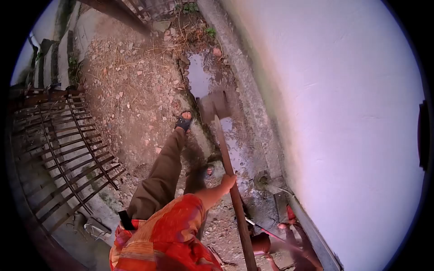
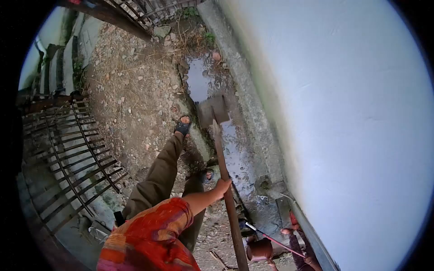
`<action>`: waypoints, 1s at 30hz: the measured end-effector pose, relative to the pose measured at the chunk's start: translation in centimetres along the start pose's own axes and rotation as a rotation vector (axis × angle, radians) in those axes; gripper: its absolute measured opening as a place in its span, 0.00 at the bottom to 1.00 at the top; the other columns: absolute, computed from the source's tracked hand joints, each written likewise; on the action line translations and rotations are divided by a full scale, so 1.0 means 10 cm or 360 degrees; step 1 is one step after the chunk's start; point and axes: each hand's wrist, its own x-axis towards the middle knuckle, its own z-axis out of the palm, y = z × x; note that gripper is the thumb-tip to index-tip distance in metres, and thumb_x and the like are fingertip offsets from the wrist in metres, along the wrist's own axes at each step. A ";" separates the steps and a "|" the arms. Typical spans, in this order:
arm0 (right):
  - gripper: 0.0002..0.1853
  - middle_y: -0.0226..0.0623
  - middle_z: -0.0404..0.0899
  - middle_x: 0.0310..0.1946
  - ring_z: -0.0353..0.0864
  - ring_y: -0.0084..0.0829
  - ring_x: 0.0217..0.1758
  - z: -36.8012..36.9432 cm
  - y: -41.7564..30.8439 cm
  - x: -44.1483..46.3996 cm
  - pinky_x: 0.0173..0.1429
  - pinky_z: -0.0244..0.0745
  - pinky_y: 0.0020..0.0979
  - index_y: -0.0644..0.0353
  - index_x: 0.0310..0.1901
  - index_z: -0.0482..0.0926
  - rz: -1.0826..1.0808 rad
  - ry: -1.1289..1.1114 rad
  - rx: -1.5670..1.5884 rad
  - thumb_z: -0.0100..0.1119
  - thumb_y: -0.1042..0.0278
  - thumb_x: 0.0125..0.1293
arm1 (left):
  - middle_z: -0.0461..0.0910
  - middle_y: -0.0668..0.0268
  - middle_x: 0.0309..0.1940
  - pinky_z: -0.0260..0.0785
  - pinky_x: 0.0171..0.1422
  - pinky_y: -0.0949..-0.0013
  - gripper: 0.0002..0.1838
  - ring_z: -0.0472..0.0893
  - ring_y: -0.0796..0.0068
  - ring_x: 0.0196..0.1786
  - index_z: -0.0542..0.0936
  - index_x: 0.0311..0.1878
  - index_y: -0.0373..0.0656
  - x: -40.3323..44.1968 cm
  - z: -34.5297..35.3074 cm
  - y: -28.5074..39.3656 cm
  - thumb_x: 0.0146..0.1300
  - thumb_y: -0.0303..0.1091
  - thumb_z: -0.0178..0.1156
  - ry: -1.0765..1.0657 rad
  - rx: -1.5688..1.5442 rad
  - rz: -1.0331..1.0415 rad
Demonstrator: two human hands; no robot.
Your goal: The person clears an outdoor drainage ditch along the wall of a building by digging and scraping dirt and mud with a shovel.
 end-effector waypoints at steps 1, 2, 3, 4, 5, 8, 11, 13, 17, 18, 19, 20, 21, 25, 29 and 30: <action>0.22 0.50 0.77 0.27 0.76 0.50 0.32 0.13 -0.07 0.28 0.34 0.71 0.44 0.59 0.42 0.72 -0.0096 -0.0011 -0.0081 0.61 0.61 0.43 | 0.59 0.64 0.21 0.58 0.35 0.48 0.13 0.62 0.67 0.23 0.65 0.23 0.45 0.19 -0.19 0.10 0.64 0.37 0.49 -0.0121 -0.0190 -0.0072; 0.22 0.50 0.77 0.26 0.76 0.50 0.32 0.22 -0.13 0.49 0.33 0.71 0.45 0.59 0.41 0.71 -0.0203 -0.0014 -0.0163 0.62 0.61 0.42 | 0.58 0.64 0.21 0.55 0.35 0.47 0.14 0.61 0.67 0.23 0.65 0.23 0.45 0.39 -0.26 0.19 0.63 0.39 0.50 0.0020 -0.0265 0.0105; 0.22 0.50 0.77 0.26 0.76 0.50 0.32 0.23 -0.30 0.64 0.33 0.71 0.45 0.59 0.41 0.71 -0.0225 -0.0033 -0.0160 0.62 0.61 0.42 | 0.62 0.64 0.23 0.55 0.36 0.48 0.12 0.64 0.67 0.27 0.67 0.26 0.44 0.41 -0.42 0.45 0.62 0.39 0.51 0.0057 -0.0124 0.0079; 0.21 0.49 0.77 0.25 0.76 0.50 0.31 0.23 -0.57 0.78 0.33 0.71 0.45 0.59 0.40 0.71 -0.0279 -0.0034 -0.0067 0.63 0.61 0.42 | 0.65 0.64 0.25 0.54 0.37 0.48 0.11 0.67 0.66 0.30 0.69 0.29 0.42 0.43 -0.58 0.72 0.62 0.40 0.52 0.0091 0.0016 0.0050; 0.21 0.49 0.77 0.24 0.76 0.50 0.30 0.27 -0.77 0.88 0.32 0.71 0.45 0.58 0.39 0.71 -0.0327 -0.0038 0.0028 0.63 0.60 0.42 | 0.66 0.64 0.26 0.53 0.37 0.48 0.11 0.68 0.66 0.31 0.70 0.31 0.42 0.56 -0.68 0.83 0.61 0.40 0.52 0.0106 -0.0017 0.0009; 0.22 0.46 0.77 0.23 0.76 0.49 0.27 0.60 -1.02 1.09 0.31 0.71 0.44 0.57 0.41 0.70 -0.0291 -0.0101 0.0034 0.62 0.56 0.44 | 0.67 0.64 0.27 0.61 0.38 0.54 0.11 0.68 0.67 0.33 0.69 0.32 0.41 0.69 -0.86 1.05 0.62 0.39 0.51 0.0054 -0.0002 0.0195; 0.24 0.43 0.77 0.21 0.76 0.47 0.24 0.83 -1.22 1.39 0.29 0.71 0.43 0.56 0.43 0.68 -0.0282 -0.0024 0.0079 0.60 0.55 0.45 | 0.67 0.65 0.26 0.65 0.36 0.60 0.10 0.69 0.69 0.30 0.68 0.31 0.40 1.18 -1.04 1.11 0.61 0.37 0.50 -0.0023 -0.0193 0.0247; 0.24 0.43 0.77 0.20 0.76 0.46 0.24 0.85 -1.49 1.74 0.28 0.71 0.42 0.56 0.44 0.69 -0.0366 0.0058 0.0007 0.60 0.55 0.45 | 0.68 0.64 0.23 0.66 0.28 0.63 0.09 0.70 0.70 0.23 0.66 0.32 0.39 1.36 -1.16 1.41 0.58 0.34 0.52 0.0029 -0.0271 0.0436; 0.19 0.50 0.75 0.20 0.76 0.51 0.26 0.74 -2.02 2.29 0.30 0.71 0.44 0.58 0.35 0.70 -0.0437 0.0187 0.0097 0.61 0.64 0.38 | 0.69 0.63 0.20 0.68 0.23 0.65 0.10 0.72 0.70 0.19 0.66 0.32 0.34 2.03 -1.54 1.90 0.55 0.31 0.53 0.0045 -0.0110 0.0515; 0.20 0.49 0.75 0.20 0.75 0.52 0.27 0.68 -2.19 2.37 0.30 0.71 0.45 0.59 0.35 0.69 -0.0452 0.0181 0.0086 0.62 0.65 0.38 | 0.69 0.63 0.19 0.68 0.22 0.66 0.09 0.72 0.70 0.19 0.67 0.28 0.34 2.02 -1.56 2.12 0.55 0.30 0.54 0.0152 -0.0191 0.0536; 0.20 0.50 0.75 0.20 0.75 0.53 0.27 0.65 -2.31 2.45 0.31 0.71 0.45 0.60 0.34 0.68 -0.0488 0.0200 0.0127 0.62 0.65 0.38 | 0.69 0.63 0.18 0.68 0.22 0.67 0.09 0.72 0.71 0.19 0.68 0.25 0.34 2.00 -1.55 2.34 0.54 0.29 0.54 0.0255 -0.0273 0.0570; 0.20 0.50 0.75 0.21 0.75 0.53 0.27 0.62 -2.40 2.50 0.31 0.71 0.45 0.60 0.34 0.68 -0.0468 0.0172 0.0121 0.62 0.65 0.38 | 0.69 0.63 0.18 0.68 0.22 0.67 0.09 0.72 0.71 0.19 0.68 0.25 0.34 2.01 -1.56 2.47 0.54 0.29 0.54 0.0257 -0.0267 0.0578; 0.19 0.50 0.75 0.21 0.75 0.53 0.27 0.58 -2.49 2.53 0.31 0.71 0.45 0.60 0.34 0.68 -0.0444 0.0138 0.0116 0.62 0.65 0.38 | 0.69 0.62 0.18 0.68 0.22 0.67 0.09 0.72 0.71 0.19 0.68 0.25 0.33 2.00 -1.57 2.59 0.54 0.29 0.54 0.0232 -0.0258 0.0575; 0.20 0.51 0.75 0.21 0.75 0.53 0.27 0.45 -2.75 2.36 0.31 0.71 0.45 0.60 0.35 0.69 -0.0416 0.0075 0.0136 0.62 0.63 0.38 | 0.69 0.65 0.19 0.67 0.25 0.66 0.10 0.70 0.72 0.19 0.68 0.27 0.37 1.91 -1.72 2.87 0.59 0.34 0.52 0.0183 -0.0186 0.0547; 0.23 0.50 0.76 0.21 0.76 0.51 0.27 0.50 -3.21 1.90 0.33 0.72 0.45 0.60 0.39 0.69 -0.0486 -0.0043 0.0230 0.62 0.61 0.39 | 0.69 0.64 0.21 0.69 0.25 0.66 0.11 0.72 0.71 0.21 0.68 0.31 0.35 1.70 -2.12 3.07 0.58 0.33 0.53 0.0152 -0.0037 0.0573; 0.24 0.48 0.76 0.21 0.76 0.50 0.26 0.48 -3.32 1.87 0.30 0.72 0.44 0.58 0.42 0.69 -0.0563 -0.0011 0.0219 0.61 0.58 0.43 | 0.69 0.64 0.21 0.69 0.25 0.66 0.11 0.72 0.71 0.21 0.68 0.31 0.35 1.67 -2.16 3.20 0.58 0.33 0.53 0.0137 -0.0038 0.0600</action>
